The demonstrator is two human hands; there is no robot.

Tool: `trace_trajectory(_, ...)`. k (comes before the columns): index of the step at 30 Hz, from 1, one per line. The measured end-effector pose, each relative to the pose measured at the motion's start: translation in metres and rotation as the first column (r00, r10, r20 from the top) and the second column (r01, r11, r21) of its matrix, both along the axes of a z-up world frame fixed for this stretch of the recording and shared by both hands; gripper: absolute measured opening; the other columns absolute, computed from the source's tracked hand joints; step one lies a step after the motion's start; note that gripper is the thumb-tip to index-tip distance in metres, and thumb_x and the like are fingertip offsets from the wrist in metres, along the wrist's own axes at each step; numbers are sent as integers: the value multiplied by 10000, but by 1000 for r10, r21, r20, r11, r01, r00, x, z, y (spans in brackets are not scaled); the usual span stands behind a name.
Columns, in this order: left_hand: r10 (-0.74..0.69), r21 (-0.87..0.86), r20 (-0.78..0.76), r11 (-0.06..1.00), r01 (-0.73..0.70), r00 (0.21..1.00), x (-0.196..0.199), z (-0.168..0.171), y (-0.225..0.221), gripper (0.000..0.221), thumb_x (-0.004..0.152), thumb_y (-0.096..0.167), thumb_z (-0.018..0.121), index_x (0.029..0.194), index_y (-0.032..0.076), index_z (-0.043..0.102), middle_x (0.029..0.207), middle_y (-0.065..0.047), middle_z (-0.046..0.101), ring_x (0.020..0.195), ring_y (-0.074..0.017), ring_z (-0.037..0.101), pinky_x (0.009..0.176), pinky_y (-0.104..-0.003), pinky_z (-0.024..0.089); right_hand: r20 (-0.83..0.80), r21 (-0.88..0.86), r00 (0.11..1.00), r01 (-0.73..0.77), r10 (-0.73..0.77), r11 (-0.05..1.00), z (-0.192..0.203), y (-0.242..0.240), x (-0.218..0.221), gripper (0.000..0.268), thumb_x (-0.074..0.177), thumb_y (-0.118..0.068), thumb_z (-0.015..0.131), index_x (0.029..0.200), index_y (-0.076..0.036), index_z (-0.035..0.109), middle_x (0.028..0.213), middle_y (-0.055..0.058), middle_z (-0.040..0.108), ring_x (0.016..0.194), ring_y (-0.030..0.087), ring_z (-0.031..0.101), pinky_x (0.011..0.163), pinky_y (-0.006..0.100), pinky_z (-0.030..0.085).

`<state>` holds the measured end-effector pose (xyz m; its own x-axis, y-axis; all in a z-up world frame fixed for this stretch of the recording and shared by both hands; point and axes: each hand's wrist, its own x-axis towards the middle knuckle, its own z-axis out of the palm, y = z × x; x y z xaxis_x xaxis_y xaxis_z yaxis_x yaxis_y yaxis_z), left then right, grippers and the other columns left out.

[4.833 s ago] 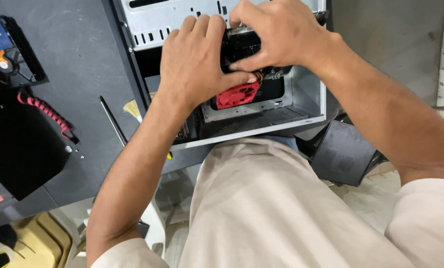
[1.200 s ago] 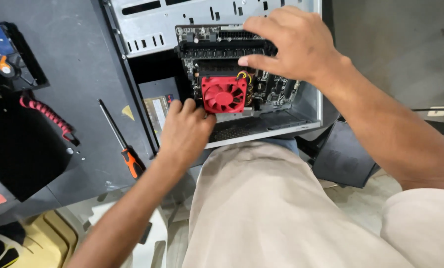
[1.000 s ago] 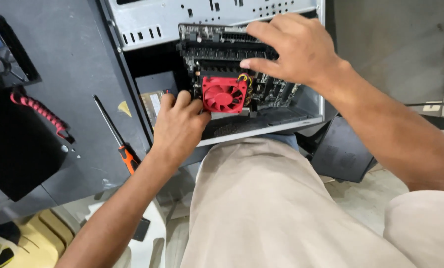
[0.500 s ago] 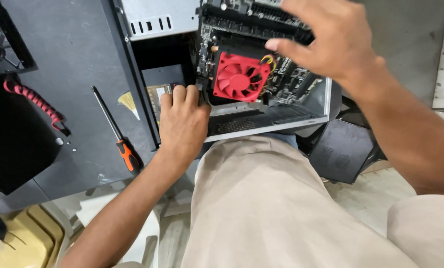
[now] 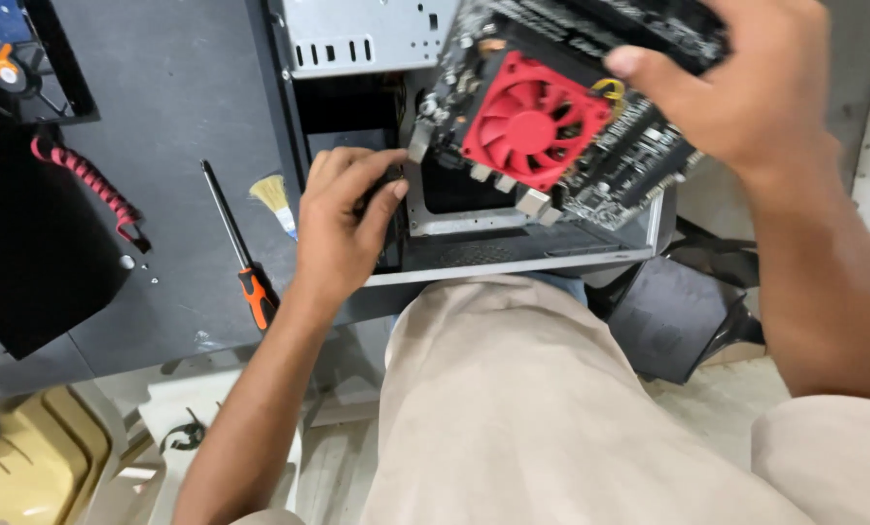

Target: Reinstalling a motherboard into a computer case and securing it with screws.

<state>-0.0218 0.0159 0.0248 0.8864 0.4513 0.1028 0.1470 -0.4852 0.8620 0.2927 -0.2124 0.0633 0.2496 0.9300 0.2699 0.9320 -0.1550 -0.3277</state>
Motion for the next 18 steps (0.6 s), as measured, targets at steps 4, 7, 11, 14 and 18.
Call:
trace_trajectory(4, -20, 60, 136, 998, 12, 991, 13, -4, -6, 343, 1071, 24, 598, 1413, 40, 583, 1201, -174, 614, 1136, -356, 582, 1003, -461, 451, -201, 19, 972, 131, -125, 991, 36, -13, -14, 413, 1191, 94, 894, 1471, 281, 654, 1340, 402, 727, 1195, 450, 717, 994, 470, 559)
trace_trajectory(7, 31, -62, 188, 998, -20, 982, 25, -15, -15, 437, 1078, 33, 658, 1489, 64, 514, 1229, -126, 716, 1117, -278, 702, 989, -398, 545, -288, 21, 926, 263, -246, 965, 43, -26, -19, 352, 1198, 81, 808, 1452, 193, 592, 1331, 320, 671, 1163, 396, 670, 977, 440, 521)
trace_trajectory(11, 194, -283, 79, 945, -164, 978, 45, -8, -24, 273, 974, 153, 748, 1160, 52, 575, 1103, -79, 673, 976, -178, 703, 896, -297, 556, -273, 60, 912, 332, -305, 941, 53, -35, -30, 386, 1232, -52, 807, 1438, 171, 570, 1287, 291, 616, 1106, 372, 631, 893, 422, 487)
trace_trajectory(14, 102, -36, 124, 994, -98, 987, 56, -22, -29, 184, 1016, 174, 713, 1185, 110, 682, 1083, -45, 740, 982, -257, 669, 924, -389, 514, -229, 52, 906, 376, -356, 925, 62, -37, -40, 400, 1211, -48, 823, 1436, 175, 579, 1259, 298, 642, 1106, 365, 653, 883, 413, 515)
trace_trajectory(18, 66, 9, 254, 997, -70, 965, 72, -16, -34, 131, 985, 29, 693, 1115, 44, 677, 1070, -89, 730, 962, -272, 686, 883, -387, 508, -200, 47, 906, 390, -374, 920, 62, -35, -45, 393, 1188, -55, 840, 1410, 160, 598, 1247, 272, 634, 1089, 351, 629, 899, 416, 506)
